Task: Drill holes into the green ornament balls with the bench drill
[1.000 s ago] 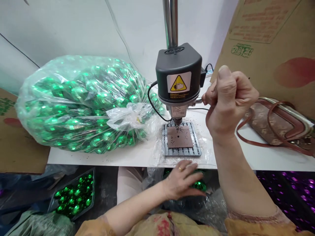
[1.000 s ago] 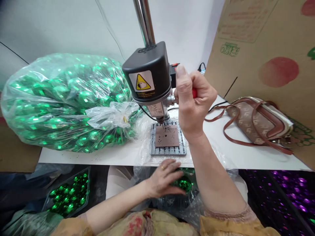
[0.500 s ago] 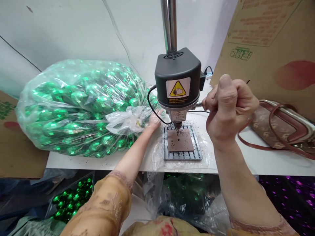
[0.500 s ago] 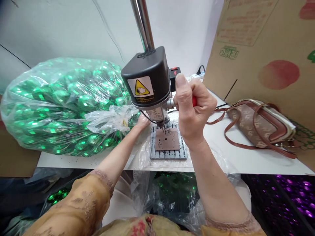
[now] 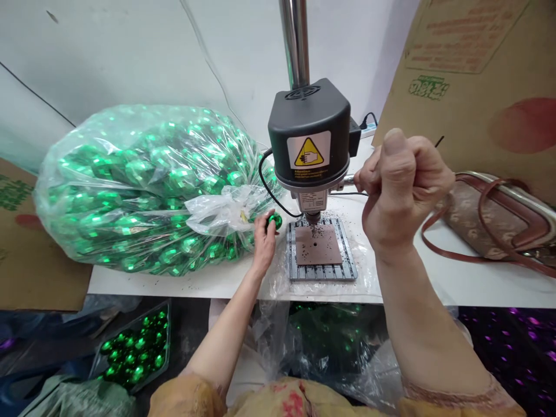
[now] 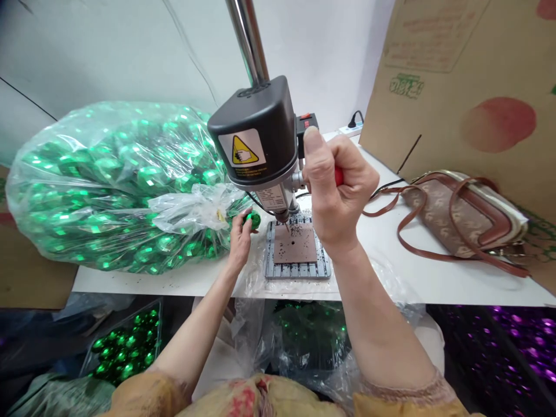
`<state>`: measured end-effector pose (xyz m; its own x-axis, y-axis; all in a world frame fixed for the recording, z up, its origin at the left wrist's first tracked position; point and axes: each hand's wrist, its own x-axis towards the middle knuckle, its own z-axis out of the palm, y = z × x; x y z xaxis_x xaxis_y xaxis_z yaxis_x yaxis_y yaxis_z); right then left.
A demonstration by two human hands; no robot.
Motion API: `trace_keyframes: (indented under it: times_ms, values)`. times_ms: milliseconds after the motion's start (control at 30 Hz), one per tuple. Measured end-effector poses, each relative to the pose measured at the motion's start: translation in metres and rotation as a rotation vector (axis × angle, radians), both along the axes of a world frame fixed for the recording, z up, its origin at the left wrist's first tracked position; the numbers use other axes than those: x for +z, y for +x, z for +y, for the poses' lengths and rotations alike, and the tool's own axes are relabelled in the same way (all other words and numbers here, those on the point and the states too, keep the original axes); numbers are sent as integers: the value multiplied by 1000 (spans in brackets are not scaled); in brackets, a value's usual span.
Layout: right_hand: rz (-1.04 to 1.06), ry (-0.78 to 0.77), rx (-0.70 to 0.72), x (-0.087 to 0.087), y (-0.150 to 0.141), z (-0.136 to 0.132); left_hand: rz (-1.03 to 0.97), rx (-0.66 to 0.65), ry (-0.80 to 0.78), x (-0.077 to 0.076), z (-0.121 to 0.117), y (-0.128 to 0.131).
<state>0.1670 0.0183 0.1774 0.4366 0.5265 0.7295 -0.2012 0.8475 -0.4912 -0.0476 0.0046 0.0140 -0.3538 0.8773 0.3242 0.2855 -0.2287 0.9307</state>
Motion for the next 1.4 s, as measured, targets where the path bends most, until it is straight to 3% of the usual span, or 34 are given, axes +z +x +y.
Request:
trace_keyframes:
  times_ms: [100, 200, 367, 533, 1033, 1233, 1400]
  values:
    - [-29, -17, -33, 0, 0, 1, -194, -111, -33, 5, -36, 17]
    - [-42, -1, -38, 0, 0, 0, -331, -213, -98, 4, -47, 34]
    - [-64, -9, -39, 0, 0, 0, -305, -164, -93, -4, -34, 47]
    - [-81, -37, -93, -2, 0, 2, -222, -204, -112, -11, -25, 53]
    - [-134, -117, -82, -2, 2, -3, 94, -238, -76, -20, -20, 63]
    - [-64, -50, -26, -3, 2, -4, 106, -287, -50, -18, -17, 65]
    - [-16, 42, -6, -15, 0, -6, 109, -308, -49, -21, -17, 64]
